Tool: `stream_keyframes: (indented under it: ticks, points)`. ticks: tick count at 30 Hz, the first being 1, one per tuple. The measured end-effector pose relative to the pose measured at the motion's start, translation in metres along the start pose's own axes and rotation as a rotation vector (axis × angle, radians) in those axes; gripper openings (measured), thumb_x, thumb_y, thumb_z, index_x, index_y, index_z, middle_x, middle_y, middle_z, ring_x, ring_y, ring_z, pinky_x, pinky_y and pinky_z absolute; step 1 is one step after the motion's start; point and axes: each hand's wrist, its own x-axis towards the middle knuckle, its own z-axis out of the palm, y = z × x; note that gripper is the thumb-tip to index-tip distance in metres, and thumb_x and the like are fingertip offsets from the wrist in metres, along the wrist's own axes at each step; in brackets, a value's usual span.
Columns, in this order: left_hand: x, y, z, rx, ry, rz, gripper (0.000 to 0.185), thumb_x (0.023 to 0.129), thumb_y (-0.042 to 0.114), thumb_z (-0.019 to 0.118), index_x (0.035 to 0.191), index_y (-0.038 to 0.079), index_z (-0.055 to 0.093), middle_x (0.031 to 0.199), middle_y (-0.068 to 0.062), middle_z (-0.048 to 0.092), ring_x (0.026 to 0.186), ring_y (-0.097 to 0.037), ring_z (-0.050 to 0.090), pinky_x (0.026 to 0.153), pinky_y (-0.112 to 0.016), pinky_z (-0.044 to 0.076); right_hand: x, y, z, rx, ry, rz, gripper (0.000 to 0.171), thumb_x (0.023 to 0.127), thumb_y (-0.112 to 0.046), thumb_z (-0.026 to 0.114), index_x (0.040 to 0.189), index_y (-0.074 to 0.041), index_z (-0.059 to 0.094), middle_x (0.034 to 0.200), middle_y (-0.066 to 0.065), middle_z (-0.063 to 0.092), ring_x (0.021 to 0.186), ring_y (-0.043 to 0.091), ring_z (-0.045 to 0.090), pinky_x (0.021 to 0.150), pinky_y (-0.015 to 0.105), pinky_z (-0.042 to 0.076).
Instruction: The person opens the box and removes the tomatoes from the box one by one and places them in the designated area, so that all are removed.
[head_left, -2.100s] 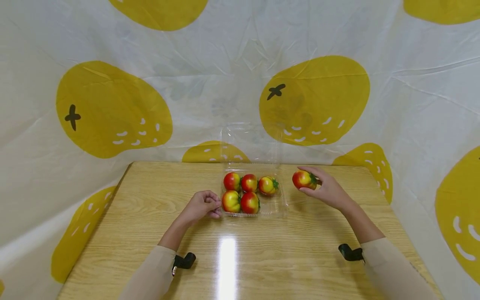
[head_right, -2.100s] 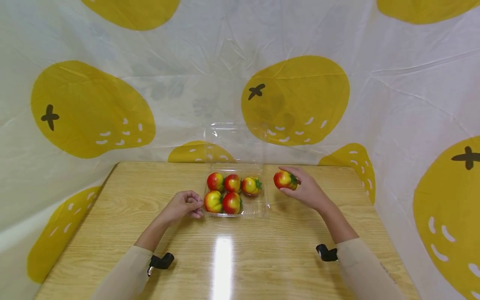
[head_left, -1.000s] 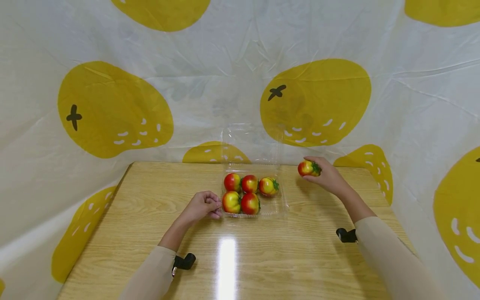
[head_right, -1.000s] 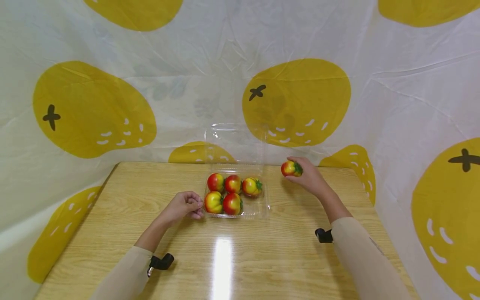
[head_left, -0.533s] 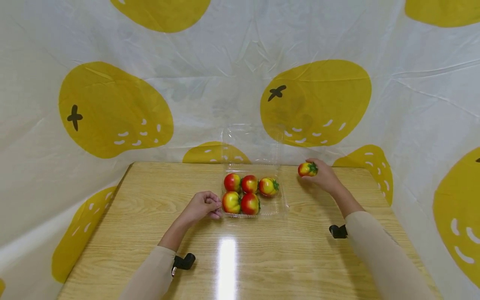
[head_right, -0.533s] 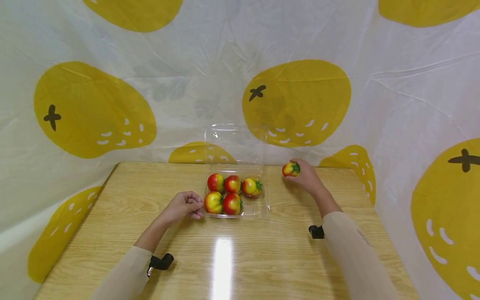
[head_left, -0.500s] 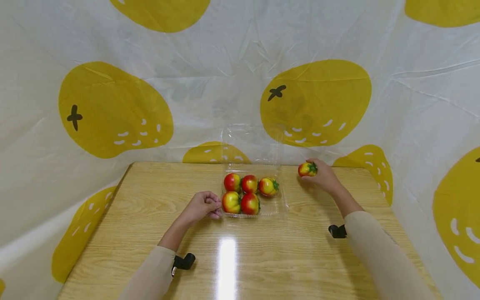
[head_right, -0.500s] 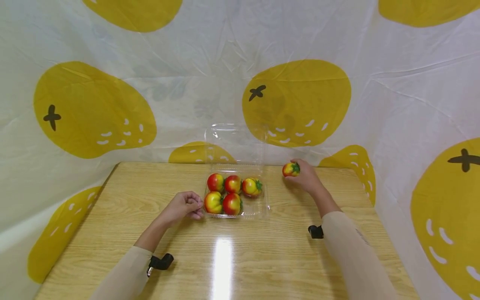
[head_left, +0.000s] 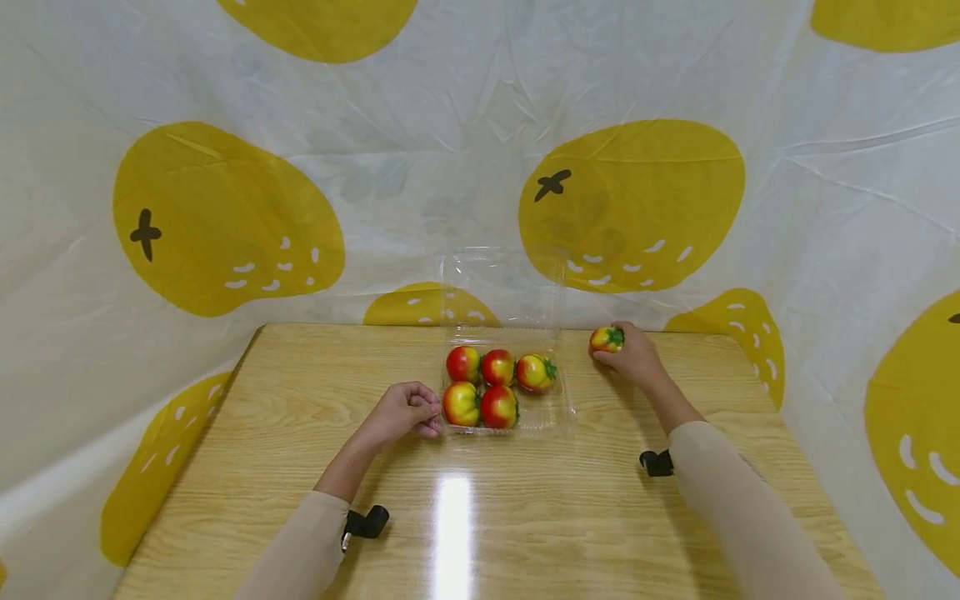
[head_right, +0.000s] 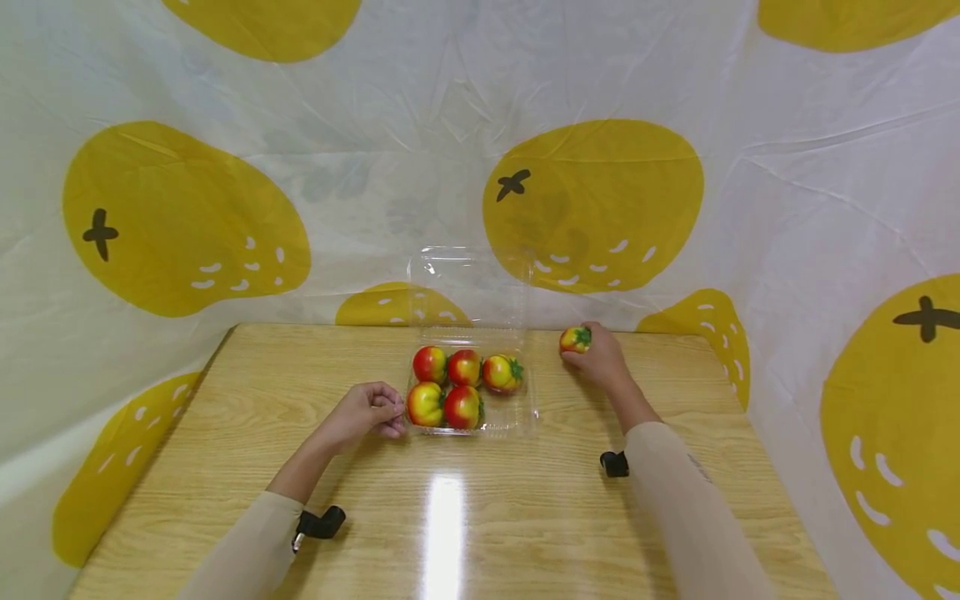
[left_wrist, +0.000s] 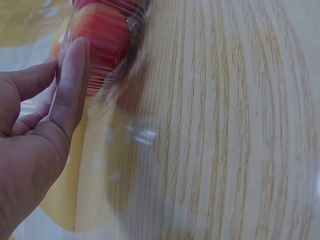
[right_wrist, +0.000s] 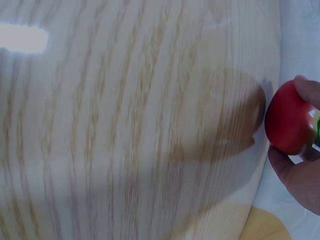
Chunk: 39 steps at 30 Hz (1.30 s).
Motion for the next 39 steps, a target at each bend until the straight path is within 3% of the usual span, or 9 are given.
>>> stream_keyframes:
  ticks: [9, 19, 39]
  points:
    - [-0.002, 0.003, 0.0, 0.008, -0.001, 0.0, 0.015, 0.101, -0.001, 0.062, 0.109, -0.011, 0.054, 0.082, -0.012, 0.067, 0.072, -0.02, 0.073, 0.069, -0.034, 0.067, 0.002, -0.003, 0.008, 0.059, 0.024, 0.058, 0.078, 0.093, -0.027, 0.078, 0.148, 0.009, 0.035, 0.138, 0.034, 0.05, 0.124, 0.048, 0.051, 0.111, 0.061, 0.044]
    - [0.0, 0.001, 0.0, 0.001, 0.011, -0.01, 0.014, 0.101, -0.002, 0.062, 0.109, -0.01, 0.055, 0.083, -0.012, 0.067, 0.073, -0.021, 0.074, 0.069, -0.034, 0.067, 0.002, -0.002, 0.009, 0.134, -0.017, 0.095, 0.081, 0.096, -0.031, 0.075, 0.153, 0.005, 0.031, 0.147, 0.033, 0.045, 0.133, 0.048, 0.046, 0.118, 0.062, 0.039]
    - [0.001, -0.002, 0.0, -0.028, 0.007, -0.001, 0.013, 0.1, -0.004, 0.063, 0.107, -0.01, 0.055, 0.078, -0.01, 0.068, 0.069, -0.018, 0.072, 0.065, -0.031, 0.066, 0.002, 0.001, 0.012, 0.14, -0.078, 0.068, 0.09, 0.097, -0.028, 0.074, 0.16, 0.004, 0.018, 0.152, 0.037, 0.036, 0.137, 0.053, 0.042, 0.114, 0.065, 0.04]
